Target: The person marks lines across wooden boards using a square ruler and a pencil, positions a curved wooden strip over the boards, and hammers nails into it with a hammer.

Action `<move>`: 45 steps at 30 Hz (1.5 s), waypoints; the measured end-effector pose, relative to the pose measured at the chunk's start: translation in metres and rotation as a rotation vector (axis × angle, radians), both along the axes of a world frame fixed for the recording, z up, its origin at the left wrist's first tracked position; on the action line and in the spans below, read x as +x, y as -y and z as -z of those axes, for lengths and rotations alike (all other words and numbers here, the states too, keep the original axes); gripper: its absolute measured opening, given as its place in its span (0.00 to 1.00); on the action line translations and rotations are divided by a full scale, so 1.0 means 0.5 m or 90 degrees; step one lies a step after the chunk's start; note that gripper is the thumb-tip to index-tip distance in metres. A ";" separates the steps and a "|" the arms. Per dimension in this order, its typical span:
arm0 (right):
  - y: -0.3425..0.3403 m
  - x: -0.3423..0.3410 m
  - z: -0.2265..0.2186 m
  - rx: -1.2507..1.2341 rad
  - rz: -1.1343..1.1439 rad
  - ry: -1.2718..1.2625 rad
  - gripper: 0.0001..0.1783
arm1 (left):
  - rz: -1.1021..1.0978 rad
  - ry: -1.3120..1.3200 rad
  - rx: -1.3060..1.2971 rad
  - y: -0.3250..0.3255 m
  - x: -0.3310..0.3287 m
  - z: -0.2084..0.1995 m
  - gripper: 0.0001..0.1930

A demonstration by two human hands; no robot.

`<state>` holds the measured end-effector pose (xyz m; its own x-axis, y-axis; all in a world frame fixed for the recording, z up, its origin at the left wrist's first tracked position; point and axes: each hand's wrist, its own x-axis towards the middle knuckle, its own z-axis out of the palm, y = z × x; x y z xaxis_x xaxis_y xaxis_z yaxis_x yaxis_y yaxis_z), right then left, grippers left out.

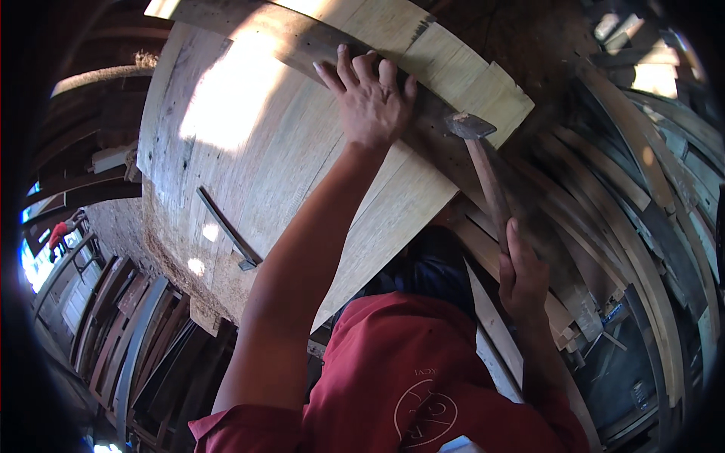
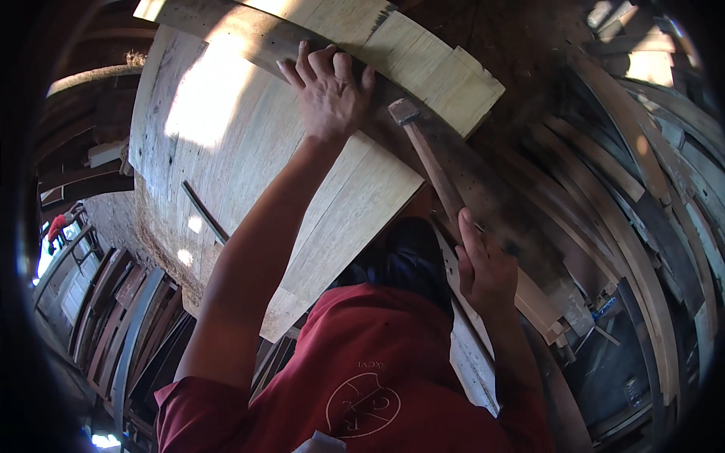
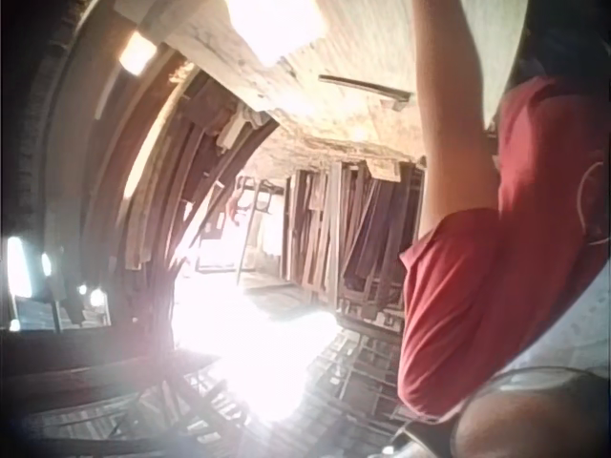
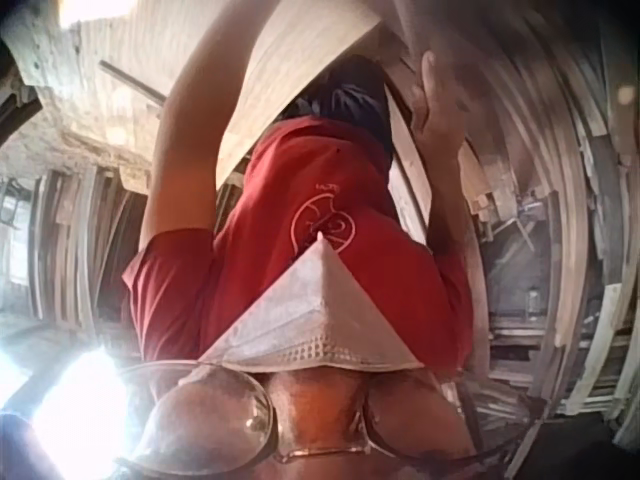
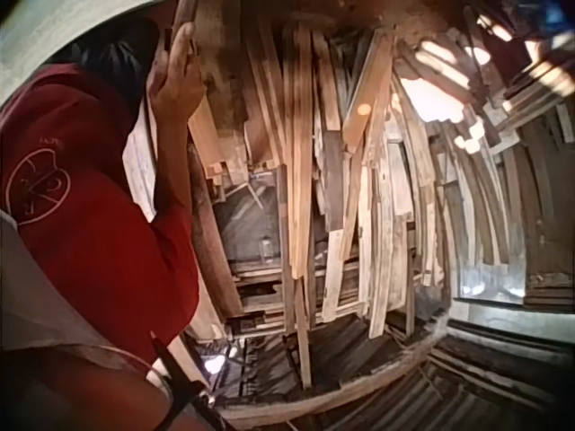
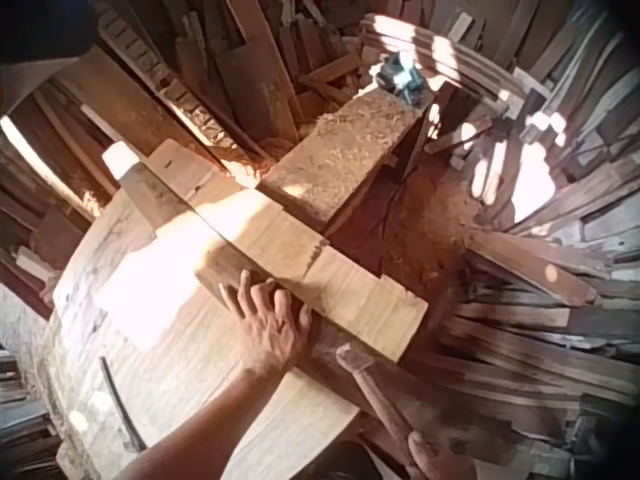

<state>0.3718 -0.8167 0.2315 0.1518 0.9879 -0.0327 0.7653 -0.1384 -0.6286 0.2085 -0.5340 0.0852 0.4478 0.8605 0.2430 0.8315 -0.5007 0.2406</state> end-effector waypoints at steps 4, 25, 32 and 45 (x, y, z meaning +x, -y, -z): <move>-0.016 0.014 0.005 -0.028 -0.040 0.032 0.30 | -0.001 0.001 0.005 0.000 -0.001 0.006 0.26; 0.016 0.025 0.048 -0.114 0.025 0.073 0.29 | 0.003 -0.003 0.036 -0.003 -0.006 0.010 0.26; 0.050 0.029 0.053 0.014 0.121 -0.001 0.29 | 0.010 0.029 -0.002 -0.001 -0.013 -0.004 0.23; 0.080 0.090 0.109 -0.053 0.275 -0.142 0.27 | 0.153 0.017 -0.127 -0.034 -0.079 -0.048 0.25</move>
